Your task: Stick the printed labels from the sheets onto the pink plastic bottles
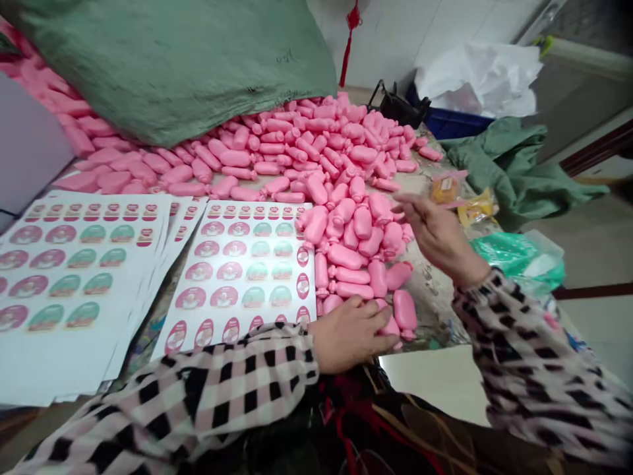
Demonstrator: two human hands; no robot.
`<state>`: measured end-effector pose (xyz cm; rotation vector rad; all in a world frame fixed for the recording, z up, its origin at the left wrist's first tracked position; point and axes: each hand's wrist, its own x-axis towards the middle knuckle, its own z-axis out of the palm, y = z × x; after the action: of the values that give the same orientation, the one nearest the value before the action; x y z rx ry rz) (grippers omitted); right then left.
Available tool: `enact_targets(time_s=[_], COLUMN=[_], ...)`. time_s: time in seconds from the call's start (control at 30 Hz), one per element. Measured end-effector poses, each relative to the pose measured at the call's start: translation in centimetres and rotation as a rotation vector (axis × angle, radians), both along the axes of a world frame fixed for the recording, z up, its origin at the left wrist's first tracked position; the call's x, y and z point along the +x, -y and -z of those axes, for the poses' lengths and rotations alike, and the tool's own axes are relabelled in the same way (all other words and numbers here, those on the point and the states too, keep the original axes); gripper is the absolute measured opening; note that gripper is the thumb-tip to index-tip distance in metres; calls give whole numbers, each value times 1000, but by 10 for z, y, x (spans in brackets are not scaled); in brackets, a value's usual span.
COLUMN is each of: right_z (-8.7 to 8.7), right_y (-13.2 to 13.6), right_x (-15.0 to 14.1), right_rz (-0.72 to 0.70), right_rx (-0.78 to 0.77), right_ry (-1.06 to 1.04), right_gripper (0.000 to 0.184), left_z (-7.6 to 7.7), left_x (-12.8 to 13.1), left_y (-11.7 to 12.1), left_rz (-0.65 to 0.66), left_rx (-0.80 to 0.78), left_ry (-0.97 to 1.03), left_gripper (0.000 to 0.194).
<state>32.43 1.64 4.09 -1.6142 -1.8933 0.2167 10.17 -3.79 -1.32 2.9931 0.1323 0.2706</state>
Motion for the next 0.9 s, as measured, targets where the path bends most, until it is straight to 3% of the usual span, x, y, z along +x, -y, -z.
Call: enact_targets(time_s=[0.1,0.2,0.27,0.33,0.5,0.6,0.7,0.77,0.83,0.9], right_z=[35,81,102,111,100,90,80,74,72,71], right_y=[63,107,116,110,74,74,93,109,121,125], right_x=[-11,-21,-24,-25,-20,-28,-52,-74,-94,-109], right_rz=[87,133,179,227,273,269,132,1,-123,-200], right_rx=[48,62,33,29,109,208,242,180,77,-7], right_ry=[57,202,260,306,407,431,403,424,478,507], right_gripper=[34,40,42,41,37,35,35,34,32,34], left_z=[10,6,2,-2,-11,-19,-23,-22,-19,-17], left_x=[4,1,0,-1,-8,-20,-27,-26,-23,-19], left_y=[0,-9,-13,-14,1,6,-5,-20,-37,-50], left_rz=[-8,-27,-55,-94,-220,-366,-705,-932,-1058,-1095], left_rx=[64,86,97,123,138,61,-46,-123,-169,-196], left_ry=[1,-10,-25,-39,-48,-48,-74,-100,-122,-135], left_gripper=[36,33,31,31,33,34,30,31,34,39])
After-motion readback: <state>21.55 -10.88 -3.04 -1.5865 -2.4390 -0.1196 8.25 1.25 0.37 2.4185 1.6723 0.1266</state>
